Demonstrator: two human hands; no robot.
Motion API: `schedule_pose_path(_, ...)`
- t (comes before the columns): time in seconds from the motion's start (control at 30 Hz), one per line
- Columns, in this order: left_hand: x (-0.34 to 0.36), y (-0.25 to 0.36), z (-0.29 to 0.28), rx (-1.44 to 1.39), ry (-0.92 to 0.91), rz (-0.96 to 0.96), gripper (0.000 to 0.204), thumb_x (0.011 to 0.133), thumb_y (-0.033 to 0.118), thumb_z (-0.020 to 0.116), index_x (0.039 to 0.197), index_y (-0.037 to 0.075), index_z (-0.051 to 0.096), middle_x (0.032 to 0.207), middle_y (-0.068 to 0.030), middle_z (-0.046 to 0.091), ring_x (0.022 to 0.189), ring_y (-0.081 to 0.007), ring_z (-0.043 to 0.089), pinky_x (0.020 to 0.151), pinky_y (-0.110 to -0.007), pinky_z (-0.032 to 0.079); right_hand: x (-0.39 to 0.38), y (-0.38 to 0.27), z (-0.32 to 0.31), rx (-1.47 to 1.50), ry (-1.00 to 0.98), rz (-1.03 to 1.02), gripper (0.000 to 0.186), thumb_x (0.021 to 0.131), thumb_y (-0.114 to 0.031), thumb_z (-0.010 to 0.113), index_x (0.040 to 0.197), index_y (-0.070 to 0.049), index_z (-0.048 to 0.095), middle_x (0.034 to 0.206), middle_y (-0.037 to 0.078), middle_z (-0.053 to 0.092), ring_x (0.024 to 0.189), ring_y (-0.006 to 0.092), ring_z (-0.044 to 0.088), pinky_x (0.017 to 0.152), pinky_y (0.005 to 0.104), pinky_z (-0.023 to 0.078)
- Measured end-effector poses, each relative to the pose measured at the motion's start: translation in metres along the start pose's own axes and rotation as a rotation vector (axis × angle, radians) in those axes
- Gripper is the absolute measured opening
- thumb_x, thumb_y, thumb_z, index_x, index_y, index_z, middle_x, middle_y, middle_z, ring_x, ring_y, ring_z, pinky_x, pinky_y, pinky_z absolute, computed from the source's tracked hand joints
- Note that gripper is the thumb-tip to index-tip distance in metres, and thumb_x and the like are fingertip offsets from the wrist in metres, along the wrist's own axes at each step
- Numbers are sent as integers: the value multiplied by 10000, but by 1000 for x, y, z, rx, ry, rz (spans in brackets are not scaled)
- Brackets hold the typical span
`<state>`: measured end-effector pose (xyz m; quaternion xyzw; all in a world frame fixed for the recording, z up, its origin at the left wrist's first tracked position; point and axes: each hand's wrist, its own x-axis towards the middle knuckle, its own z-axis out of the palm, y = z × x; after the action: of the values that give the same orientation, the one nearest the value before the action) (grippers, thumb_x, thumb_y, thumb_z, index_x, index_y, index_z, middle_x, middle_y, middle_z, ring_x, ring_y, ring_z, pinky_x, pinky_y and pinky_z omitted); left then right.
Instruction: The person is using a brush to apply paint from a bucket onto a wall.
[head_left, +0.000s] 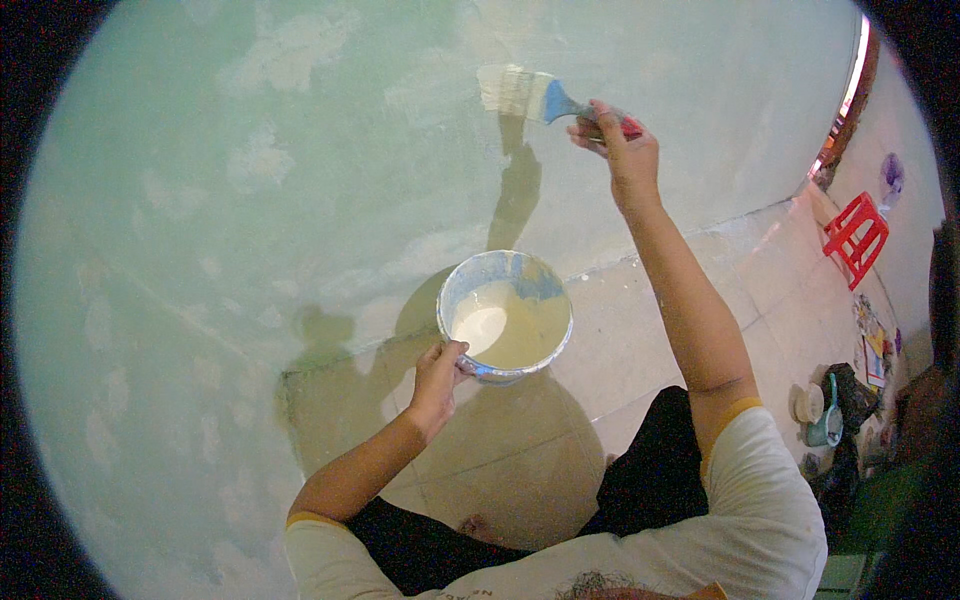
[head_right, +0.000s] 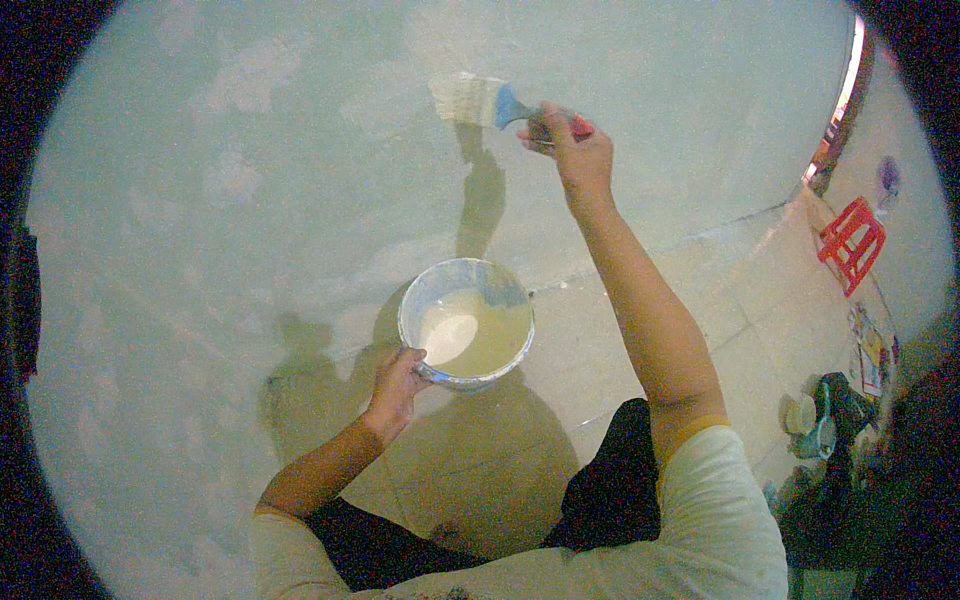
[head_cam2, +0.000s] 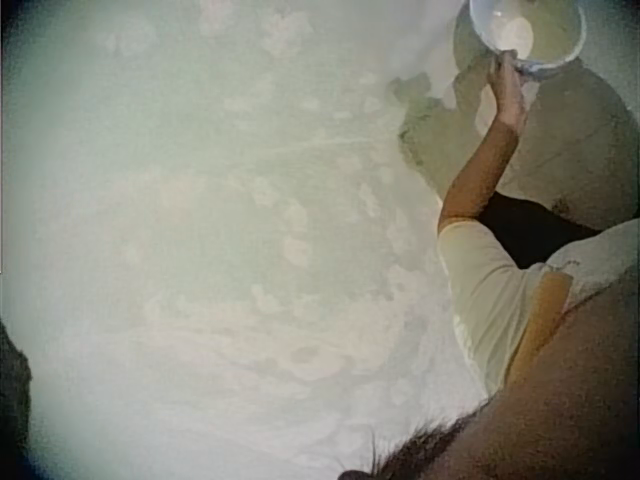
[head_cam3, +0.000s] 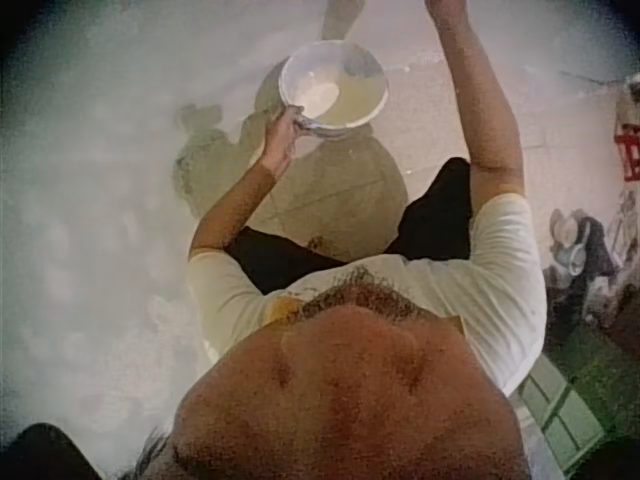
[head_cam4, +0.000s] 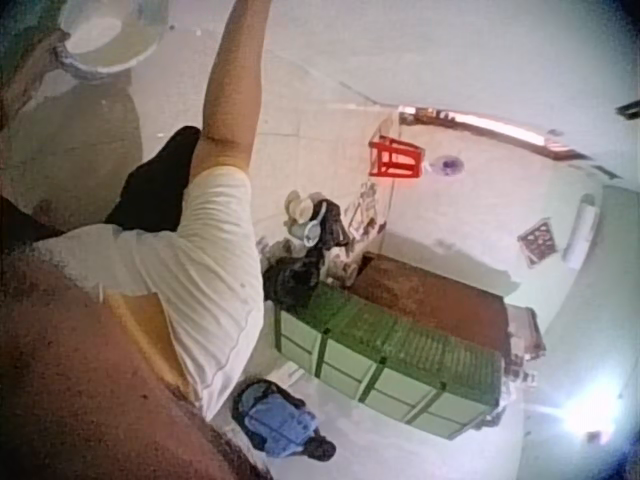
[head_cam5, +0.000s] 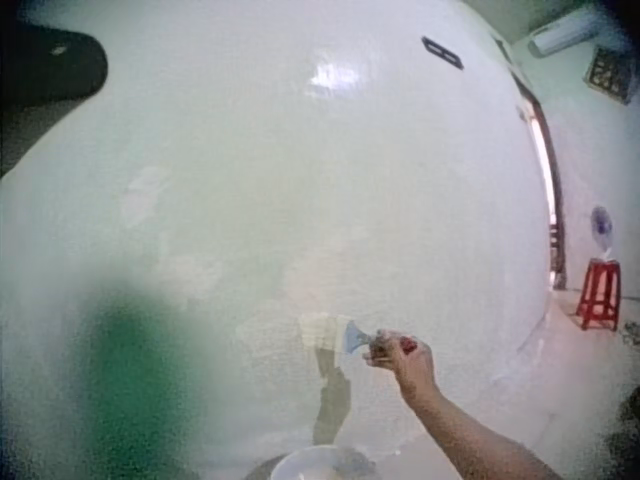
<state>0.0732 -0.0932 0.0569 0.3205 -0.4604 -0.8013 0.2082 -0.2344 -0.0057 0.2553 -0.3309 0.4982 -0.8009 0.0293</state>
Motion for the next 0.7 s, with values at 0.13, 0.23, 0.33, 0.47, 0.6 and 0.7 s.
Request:
schedule_pose_path(0.13,-6,9,3,-1,-22,4,242,838,175,595,971,-23,555,863,-104,617,752,-192,618,777,-361,526,10,-22,-18,-162,169,-270,281,924,-184,593,1028,77,599,846,156,661,719,214,675,649,327,591)
schedule_pose_path(0.23,-6,11,2,21,-14,-8,238,838,173,593,967,-24,558,866,-101,618,755,-187,616,742,-360,528,10,-28,-19,-429,247,-479,254,925,-216,585,1009,22,611,763,110,654,659,162,661,598,301,542)
schedule_pose_path(0.33,-8,15,11,0,14,-13,229,831,176,600,948,-19,566,848,-95,616,741,-178,610,698,-351,525,13,-23,-14,-803,268,-666,215,910,-195,593,1031,-18,607,831,127,647,704,208,655,620,336,521)
schedule_pose_path(0.47,-4,14,3,45,-20,-26,222,831,172,602,948,-15,572,855,-92,615,745,-177,603,742,-354,515,-13,-3,56,-919,135,-743,219,882,-158,610,1062,-35,593,938,152,618,778,305,635,655,380,516)
schedule_pose_path(0.6,10,3,-8,86,-21,-49,219,836,168,598,959,-12,576,857,-82,608,741,-179,598,796,-363,503,-44,19,116,-865,-32,-863,248,850,-142,617,1075,-45,578,903,152,579,743,327,601,619,397,503)
schedule_pose_path(0.7,13,-2,-8,91,-15,-55,221,838,176,599,960,-6,579,856,-71,598,747,-175,592,796,-356,501,-64,20,139,-802,-181,-810,247,854,-159,623,1073,-52,583,905,155,581,744,317,603,610,386,504)
